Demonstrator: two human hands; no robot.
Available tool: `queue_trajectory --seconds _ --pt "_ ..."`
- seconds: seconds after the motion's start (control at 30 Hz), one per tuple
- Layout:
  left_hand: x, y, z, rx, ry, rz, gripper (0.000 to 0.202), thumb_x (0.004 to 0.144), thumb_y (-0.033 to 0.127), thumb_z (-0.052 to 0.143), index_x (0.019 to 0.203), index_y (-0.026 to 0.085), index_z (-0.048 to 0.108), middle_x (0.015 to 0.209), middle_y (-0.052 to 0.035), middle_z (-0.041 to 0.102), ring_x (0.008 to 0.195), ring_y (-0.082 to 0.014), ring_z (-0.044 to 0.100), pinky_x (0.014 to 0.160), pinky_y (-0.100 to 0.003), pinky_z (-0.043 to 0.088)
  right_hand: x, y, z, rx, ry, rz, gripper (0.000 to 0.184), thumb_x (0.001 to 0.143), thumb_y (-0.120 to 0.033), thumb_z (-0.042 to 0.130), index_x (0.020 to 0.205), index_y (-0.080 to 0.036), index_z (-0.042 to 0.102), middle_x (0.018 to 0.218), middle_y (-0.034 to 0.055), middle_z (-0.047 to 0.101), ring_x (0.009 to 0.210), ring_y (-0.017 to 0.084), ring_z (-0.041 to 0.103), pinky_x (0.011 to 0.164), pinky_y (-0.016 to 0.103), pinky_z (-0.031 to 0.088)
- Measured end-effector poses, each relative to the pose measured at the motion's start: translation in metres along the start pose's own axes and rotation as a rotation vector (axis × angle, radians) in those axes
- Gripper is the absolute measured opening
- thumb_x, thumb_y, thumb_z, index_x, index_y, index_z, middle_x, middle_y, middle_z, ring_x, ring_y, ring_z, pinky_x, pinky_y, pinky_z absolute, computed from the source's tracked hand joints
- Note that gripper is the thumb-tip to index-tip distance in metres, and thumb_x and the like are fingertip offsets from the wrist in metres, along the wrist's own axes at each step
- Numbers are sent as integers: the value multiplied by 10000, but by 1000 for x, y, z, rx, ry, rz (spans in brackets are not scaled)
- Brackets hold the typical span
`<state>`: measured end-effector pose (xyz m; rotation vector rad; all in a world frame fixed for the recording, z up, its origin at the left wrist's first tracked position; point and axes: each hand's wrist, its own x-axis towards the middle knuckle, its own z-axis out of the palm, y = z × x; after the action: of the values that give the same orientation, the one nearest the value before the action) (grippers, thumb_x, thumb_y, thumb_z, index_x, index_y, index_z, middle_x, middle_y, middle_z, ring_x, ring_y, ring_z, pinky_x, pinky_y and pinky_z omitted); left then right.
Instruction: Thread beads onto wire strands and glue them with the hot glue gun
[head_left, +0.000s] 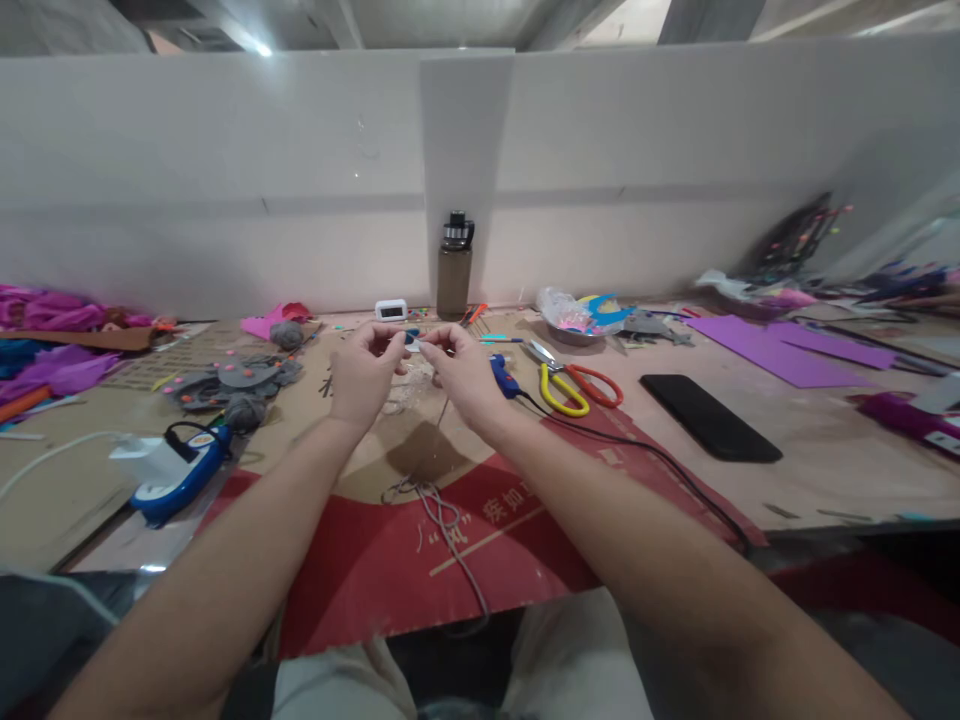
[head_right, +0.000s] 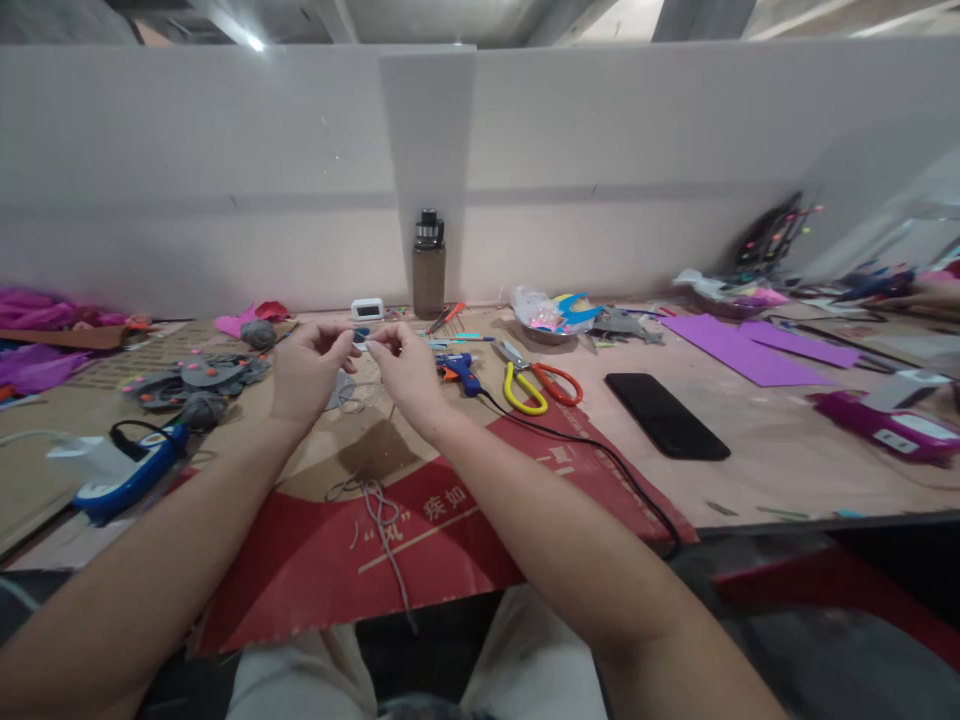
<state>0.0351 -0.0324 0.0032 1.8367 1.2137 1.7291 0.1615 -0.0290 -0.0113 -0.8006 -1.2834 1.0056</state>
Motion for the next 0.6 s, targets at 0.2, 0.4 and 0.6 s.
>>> queue_trajectory --seconds 0.2,0.4,0.6 --pt "-2 0 6 -231 -41 -120 163 753 278 612 817 128 612 700 -31 637 579 -124 633 557 -258 555 0 -4 -6 -201 58 -169 125 787 -262 548 698 -175 533 663 -19 533 622 93 443 614 255 363" --pt "-3 4 7 -248 -46 -156 178 737 293 627 804 129 608 675 -20 626 559 -113 619 581 -262 552 0 -5 -9 -326 54 -200 181 813 -303 529 680 -180 520 646 -20 517 606 96 429 598 257 341" --pt "-4 7 7 -230 -68 -171 155 746 288 614 770 135 597 625 -18 611 532 -105 598 554 -241 530 -2 -5 -11 -459 30 -280 236 860 -374 475 694 -207 482 670 -10 512 642 121 440 621 272 337"
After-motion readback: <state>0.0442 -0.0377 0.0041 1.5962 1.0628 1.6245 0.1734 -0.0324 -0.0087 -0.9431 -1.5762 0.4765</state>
